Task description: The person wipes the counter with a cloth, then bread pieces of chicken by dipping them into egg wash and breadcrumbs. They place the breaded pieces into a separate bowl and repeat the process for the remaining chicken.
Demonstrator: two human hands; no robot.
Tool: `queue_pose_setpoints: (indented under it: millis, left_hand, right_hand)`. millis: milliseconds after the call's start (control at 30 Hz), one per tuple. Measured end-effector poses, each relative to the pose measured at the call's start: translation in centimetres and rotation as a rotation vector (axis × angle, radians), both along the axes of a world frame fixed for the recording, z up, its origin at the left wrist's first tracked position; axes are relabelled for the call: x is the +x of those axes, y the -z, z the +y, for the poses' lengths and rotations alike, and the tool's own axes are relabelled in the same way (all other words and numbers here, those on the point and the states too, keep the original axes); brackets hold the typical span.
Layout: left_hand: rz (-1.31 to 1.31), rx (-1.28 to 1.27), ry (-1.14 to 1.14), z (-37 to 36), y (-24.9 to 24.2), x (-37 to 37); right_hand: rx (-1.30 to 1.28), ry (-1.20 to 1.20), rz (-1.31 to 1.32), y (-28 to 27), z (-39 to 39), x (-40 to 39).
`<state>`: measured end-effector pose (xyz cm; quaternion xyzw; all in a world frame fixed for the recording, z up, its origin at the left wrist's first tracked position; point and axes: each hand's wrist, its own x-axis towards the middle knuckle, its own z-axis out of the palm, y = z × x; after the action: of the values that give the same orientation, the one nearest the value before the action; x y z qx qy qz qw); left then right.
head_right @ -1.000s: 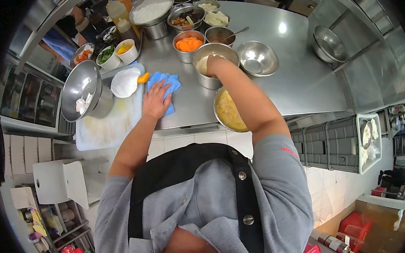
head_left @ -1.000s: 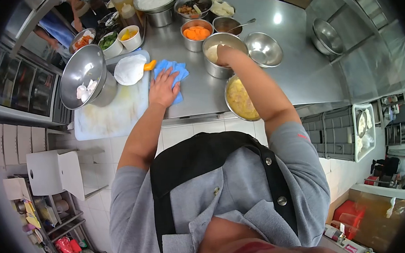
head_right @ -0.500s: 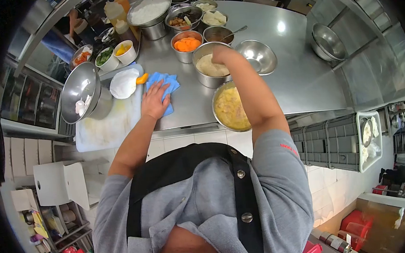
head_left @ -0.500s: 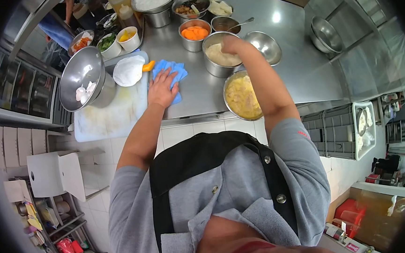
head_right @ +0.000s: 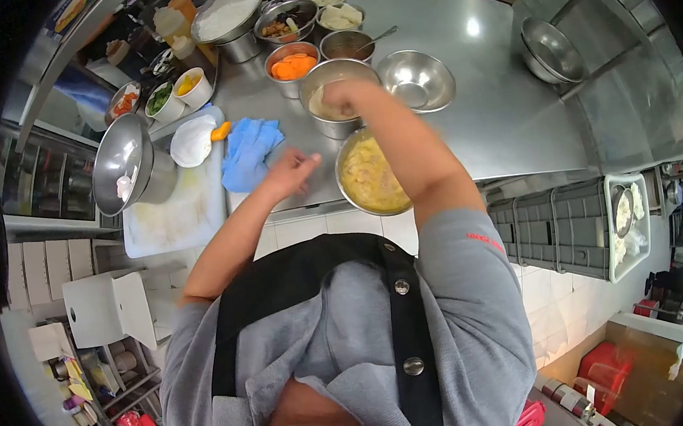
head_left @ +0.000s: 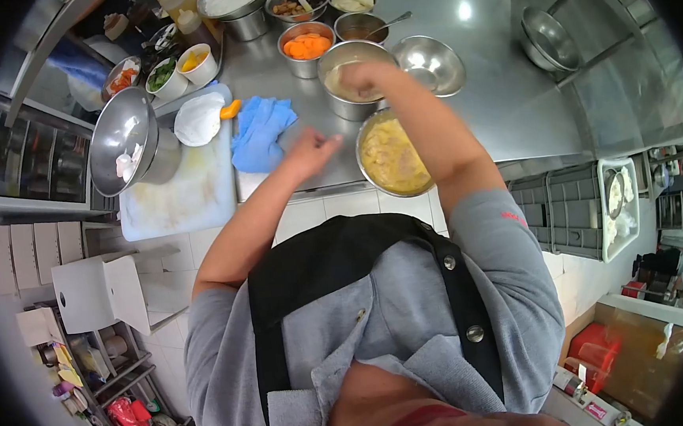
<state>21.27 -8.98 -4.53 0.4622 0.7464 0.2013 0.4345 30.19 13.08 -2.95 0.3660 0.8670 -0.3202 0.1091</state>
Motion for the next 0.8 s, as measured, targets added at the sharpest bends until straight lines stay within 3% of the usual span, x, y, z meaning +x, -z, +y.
queue_pose_setpoints:
  millis: [33,133,333,433,533,633,700,767,800]
  left_hand:
    - [-0.423,-0.232,-0.012,0.2,-1.4,1.7]
    - [-0.840,-0.174,-0.028,-0.1,0.2,5.3]
    - [-0.906,-0.116,-0.030,2.1,0.7,8.3]
    - [-1.010,-0.071,-0.044,2.7,1.4,9.3]
    - [-1.061,-0.078,-0.125,2.0,1.2,9.0]
    - [-0.409,0.061,0.122,1.4,2.6,4.4]
    - [-0.166,0.209,0.041,1.5,2.6,0.0]
    - [0.297,0.392,-0.086,1.4,1.4,-4.2]
    - [0.340,0.401,-0.141,2.0,1.5,-6.7]
  right_hand:
    - [0.127,-0.048,-0.090,0.6,-0.7,-0.2]
    - [0.002,-0.153,-0.148,-0.4,0.0,-0.4]
    - [0.284,-0.064,0.076,1.6,2.2,0.6]
    - [0.246,-0.182,-0.010,-0.9,0.5,1.7]
    - [0.332,-0.119,-0.057,-0.5,-2.4,1.3]
    - [0.351,-0.037,-0.039,2.3,-1.1,-0.4]
    - [0.322,0.000,-0.047,2.5,-0.7,-0.4]
    - [0.305,0.025,-0.085,-0.1,-0.5,0.3]
    - [0.265,-0.006,-0.080,-0.5,0.0,0.6]
